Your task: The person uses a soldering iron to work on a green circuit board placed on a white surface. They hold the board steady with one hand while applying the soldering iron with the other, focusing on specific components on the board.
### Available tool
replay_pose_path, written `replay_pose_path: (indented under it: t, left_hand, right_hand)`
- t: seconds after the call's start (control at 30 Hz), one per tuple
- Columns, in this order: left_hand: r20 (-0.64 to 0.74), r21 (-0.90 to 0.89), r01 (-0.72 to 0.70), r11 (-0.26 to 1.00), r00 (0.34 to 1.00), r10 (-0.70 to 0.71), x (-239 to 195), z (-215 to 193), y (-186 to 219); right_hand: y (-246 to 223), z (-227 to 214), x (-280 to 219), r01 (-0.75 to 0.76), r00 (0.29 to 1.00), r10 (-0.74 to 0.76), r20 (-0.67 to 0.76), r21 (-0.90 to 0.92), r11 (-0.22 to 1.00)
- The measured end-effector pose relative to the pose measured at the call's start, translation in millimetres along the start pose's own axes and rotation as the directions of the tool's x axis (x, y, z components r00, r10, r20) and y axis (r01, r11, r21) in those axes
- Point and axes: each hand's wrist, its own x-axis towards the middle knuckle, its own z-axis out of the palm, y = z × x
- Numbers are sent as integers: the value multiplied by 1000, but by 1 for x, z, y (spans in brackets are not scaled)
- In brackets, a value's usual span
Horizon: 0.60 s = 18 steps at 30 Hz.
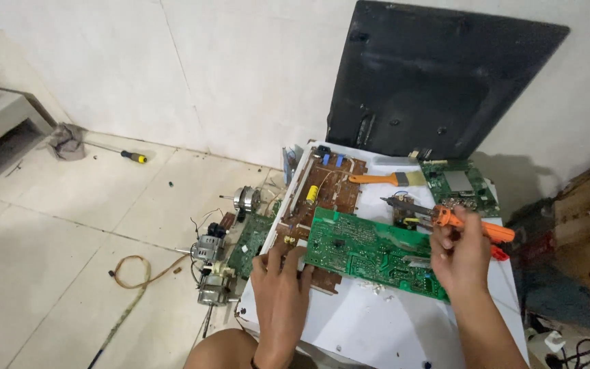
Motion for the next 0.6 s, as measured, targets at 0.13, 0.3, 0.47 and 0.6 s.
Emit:
replay_pose_path:
  t: [0.13,0.3,0.47,0.6]
  left_hand:
    - [-44,20,-14,1000,999,15,2,8,0]
    - [-25,6,-23,1000,999,23,7,5,10]
    - [149,-287,96,953,987,-54,15,2,30]
    - [445,-634,385,671,891,-91,22,-17,45]
  right_hand:
    - [2,-10,7,-1,997,-2,71,36,999]
    - [-4,-10,7,-27,996,19,90,90,996]
    - [-8,-15,10,-46,990,27,135,139,989]
    - [-4,-27,23,-27,983,-3,186,160,987]
